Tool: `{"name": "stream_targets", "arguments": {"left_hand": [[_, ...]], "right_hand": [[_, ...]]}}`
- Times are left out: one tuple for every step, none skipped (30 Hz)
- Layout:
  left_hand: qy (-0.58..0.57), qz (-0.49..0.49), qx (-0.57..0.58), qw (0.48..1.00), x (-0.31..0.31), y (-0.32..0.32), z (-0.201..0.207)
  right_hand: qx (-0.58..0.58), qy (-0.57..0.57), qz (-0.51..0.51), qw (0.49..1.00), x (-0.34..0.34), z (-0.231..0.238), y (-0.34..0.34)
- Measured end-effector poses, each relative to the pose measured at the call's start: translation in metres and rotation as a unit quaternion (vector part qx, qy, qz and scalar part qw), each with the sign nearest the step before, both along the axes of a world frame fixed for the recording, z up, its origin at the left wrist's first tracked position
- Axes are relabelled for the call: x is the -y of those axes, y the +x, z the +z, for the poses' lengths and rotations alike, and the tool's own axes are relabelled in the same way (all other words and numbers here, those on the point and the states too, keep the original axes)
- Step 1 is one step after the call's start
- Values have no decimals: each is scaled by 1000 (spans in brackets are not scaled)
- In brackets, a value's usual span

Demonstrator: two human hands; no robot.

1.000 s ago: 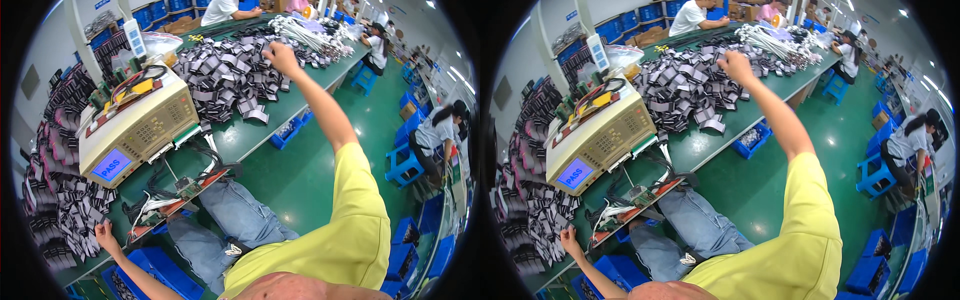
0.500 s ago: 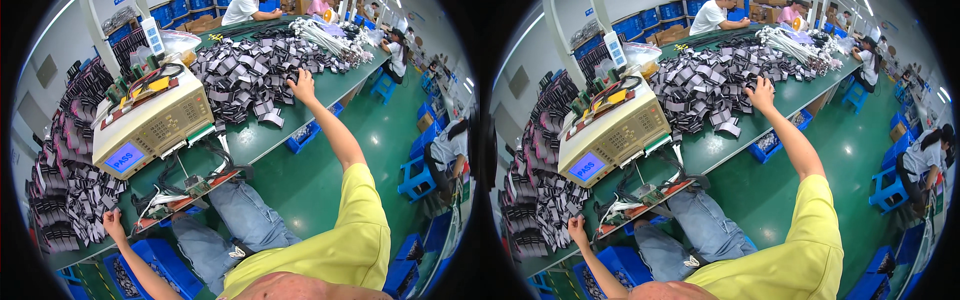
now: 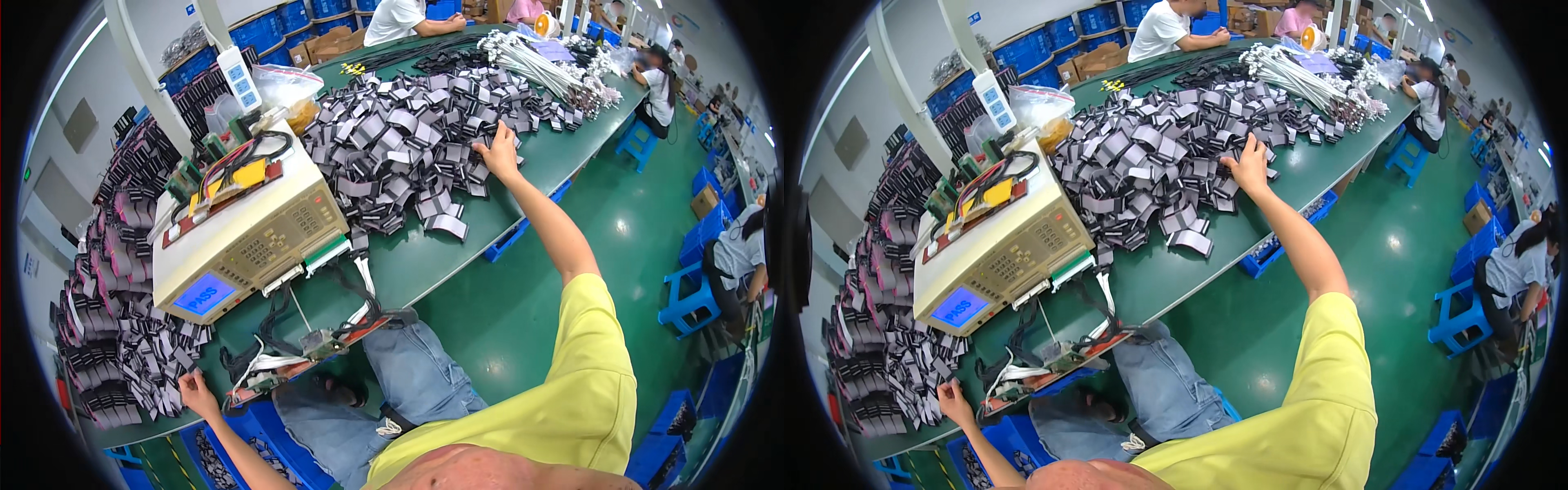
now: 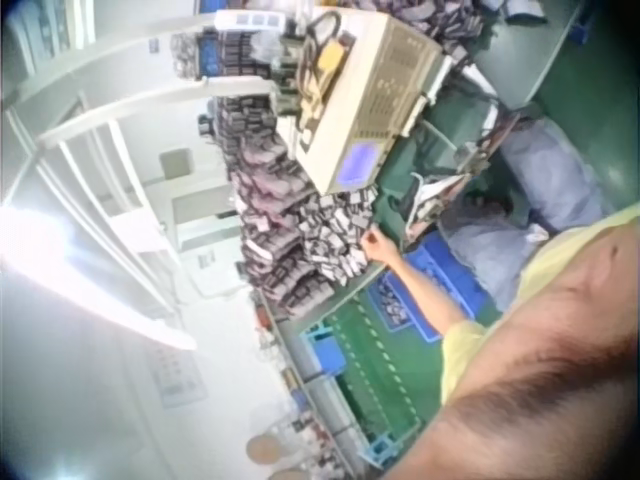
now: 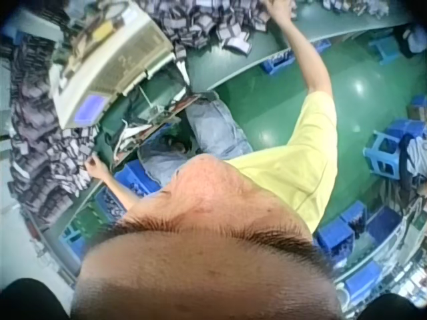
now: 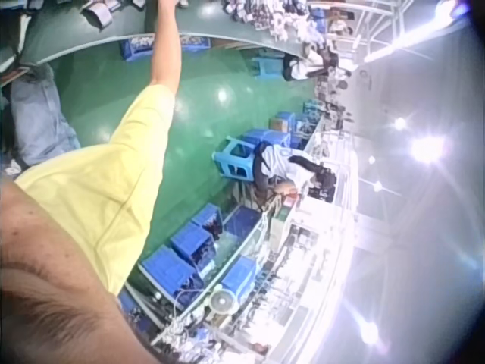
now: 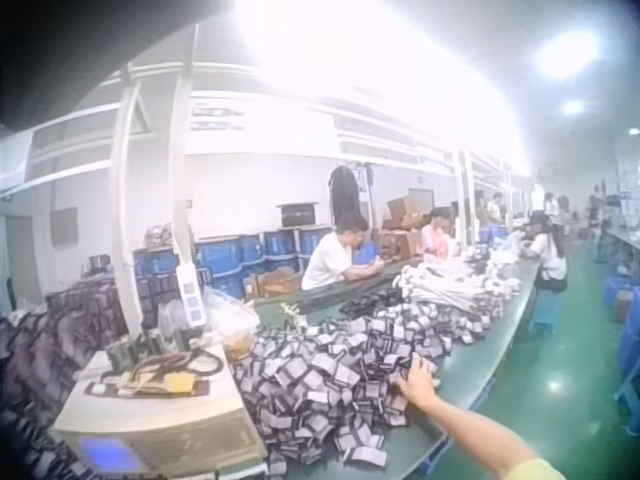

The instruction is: Repeatedly plugging cable harnesses into a digital testing machine to verify they pass.

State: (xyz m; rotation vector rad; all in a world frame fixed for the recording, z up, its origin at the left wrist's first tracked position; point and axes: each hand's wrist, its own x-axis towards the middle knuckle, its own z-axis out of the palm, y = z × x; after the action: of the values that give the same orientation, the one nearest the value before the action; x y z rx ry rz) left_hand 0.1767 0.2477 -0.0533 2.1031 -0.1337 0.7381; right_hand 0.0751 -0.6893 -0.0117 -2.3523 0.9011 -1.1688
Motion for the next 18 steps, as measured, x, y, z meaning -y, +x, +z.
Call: {"name": "stream_targets", "arguments": {"left_hand": [[18,15,-5,1000,-2,-2,0],[37,29,-9,999,-2,-3,0],[38,31,3,999,-2,-3,0],[39,31,4,999,0,-2,0],[27,28,5,999,2,-2,1],[16,26,6,1000,4,-2,1],[5,20,0,1000,5,-2,2],[7,20,1,1000,5,-2,4],[32,32,-10,999,4,-2,6],[58,45,-21,997,2,-4,6],[59,49,-20,997,-3,-5,4],[46,46,-13,998,-7,-5,2],[30,38,-6,999,-7,0,-2],[30,41,-4,999,-5,1,-1],[32,40,-3,999,-3,2,0],[34,41,-2,999,-1,0,2],[34,45,0,998,2,-2,4],[23,39,0,999,4,-4,6]], "right_hand": [[-4,10,-9,1000,1,1,7],[-3,12,-8,1000,2,1,14],[-2,-4,-27,1000,3,1,21],[0,-21,-47,999,6,1,27],[10,-15,-41,999,10,0,33],[11,-14,-40,999,13,0,41],[9,4,-57,998,19,-2,49],[6,22,-72,997,26,-3,57],[24,41,-70,996,35,-1,67],[24,64,-80,994,43,-1,77],[24,70,-88,993,52,-1,86],[24,76,-94,992,62,0,95],[30,81,-84,993,79,-2,99],[13,89,-94,991,91,0,104],[11,98,-100,990,102,1,109],[8,106,-104,989,109,4,115],[1,108,-114,988,115,6,121],[-8,122,-130,984,119,7,127]]}}
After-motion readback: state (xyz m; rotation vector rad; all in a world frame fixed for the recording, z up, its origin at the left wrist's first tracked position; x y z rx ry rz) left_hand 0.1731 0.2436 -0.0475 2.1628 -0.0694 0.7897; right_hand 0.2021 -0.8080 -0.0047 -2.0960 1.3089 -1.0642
